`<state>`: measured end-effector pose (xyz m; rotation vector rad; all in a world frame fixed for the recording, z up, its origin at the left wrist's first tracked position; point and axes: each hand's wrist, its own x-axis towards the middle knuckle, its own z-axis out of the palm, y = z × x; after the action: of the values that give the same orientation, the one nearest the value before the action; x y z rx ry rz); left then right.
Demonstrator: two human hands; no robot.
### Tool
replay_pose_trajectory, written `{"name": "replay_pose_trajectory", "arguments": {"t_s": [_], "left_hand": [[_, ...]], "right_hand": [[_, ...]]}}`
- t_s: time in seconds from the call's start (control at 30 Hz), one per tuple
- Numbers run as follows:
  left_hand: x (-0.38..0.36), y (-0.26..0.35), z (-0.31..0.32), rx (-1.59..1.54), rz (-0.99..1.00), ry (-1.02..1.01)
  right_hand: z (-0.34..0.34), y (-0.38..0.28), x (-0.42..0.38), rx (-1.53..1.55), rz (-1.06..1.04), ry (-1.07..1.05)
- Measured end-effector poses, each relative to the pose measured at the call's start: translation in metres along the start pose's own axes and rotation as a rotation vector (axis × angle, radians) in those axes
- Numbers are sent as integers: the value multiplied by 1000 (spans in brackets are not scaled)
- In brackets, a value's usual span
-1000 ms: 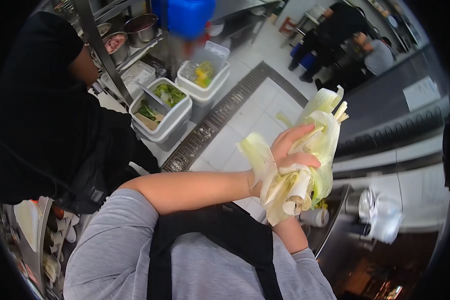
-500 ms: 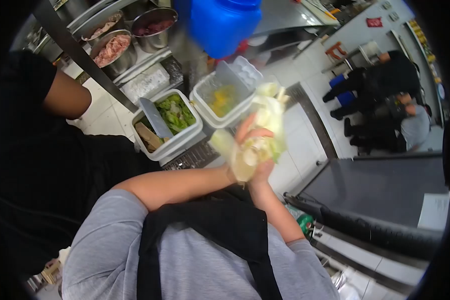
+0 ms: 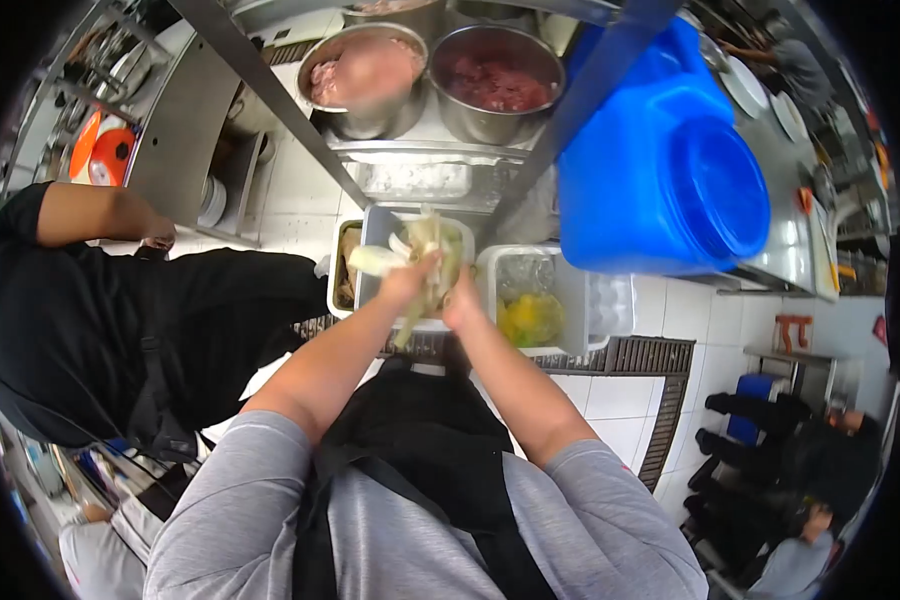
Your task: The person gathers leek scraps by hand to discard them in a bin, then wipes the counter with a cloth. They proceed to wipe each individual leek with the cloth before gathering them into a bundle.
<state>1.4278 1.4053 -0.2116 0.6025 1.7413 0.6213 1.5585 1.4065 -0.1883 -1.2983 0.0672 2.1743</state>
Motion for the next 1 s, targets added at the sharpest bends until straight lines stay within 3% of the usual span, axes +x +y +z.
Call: {"name": "replay_pose_trajectory", "arguments": {"t_s": [0.07,0.13,0.2,0.27,0.33,0.4,0.43,0.47,0.53,0.6,0.67,0.73,0.8,0.87,1.0], "left_hand": [[2,6,0,-447,201,-60],[16,12,-5,-328,168,19],[0,43,-7,-60,-118,-106],[-7,43,-3,-80,-119,-50],[-16,36,-5,-213,-107,-135],[-18,18,-3,-351,-156,-135],[-26,11,-3,-238,-83,-35],[-35,4,-5,-125,-13,69],[-65,-7,-18,-9,137,93],[-106,-23,-32,36,350,110],[-158,-32,-56,82,332,61],[-205,-64,-81,129,457,135],[-252,-114,-106,288,336,228],[-300,-178,-124,352,184,341],[-408,-364,-144,410,-278,434]], "right_hand": [[-12,-5,7,-22,30,8],[-18,-9,10,-28,18,12],[-28,-7,12,-106,38,48],[-38,1,21,-271,-83,131],[-21,4,10,-226,-136,162],[-19,14,19,-605,-529,65],[-9,14,13,-858,-689,69],[-6,16,16,-877,-683,46],[-7,18,36,-1369,-1053,-23],[-17,18,54,-1616,-1025,-77],[-36,17,76,-2143,-817,-51],[-45,11,86,-2475,-513,-237],[-12,9,68,-2606,-187,-208],[-8,13,79,-2613,-79,-210],[-20,11,71,-2568,-342,-192]]}}
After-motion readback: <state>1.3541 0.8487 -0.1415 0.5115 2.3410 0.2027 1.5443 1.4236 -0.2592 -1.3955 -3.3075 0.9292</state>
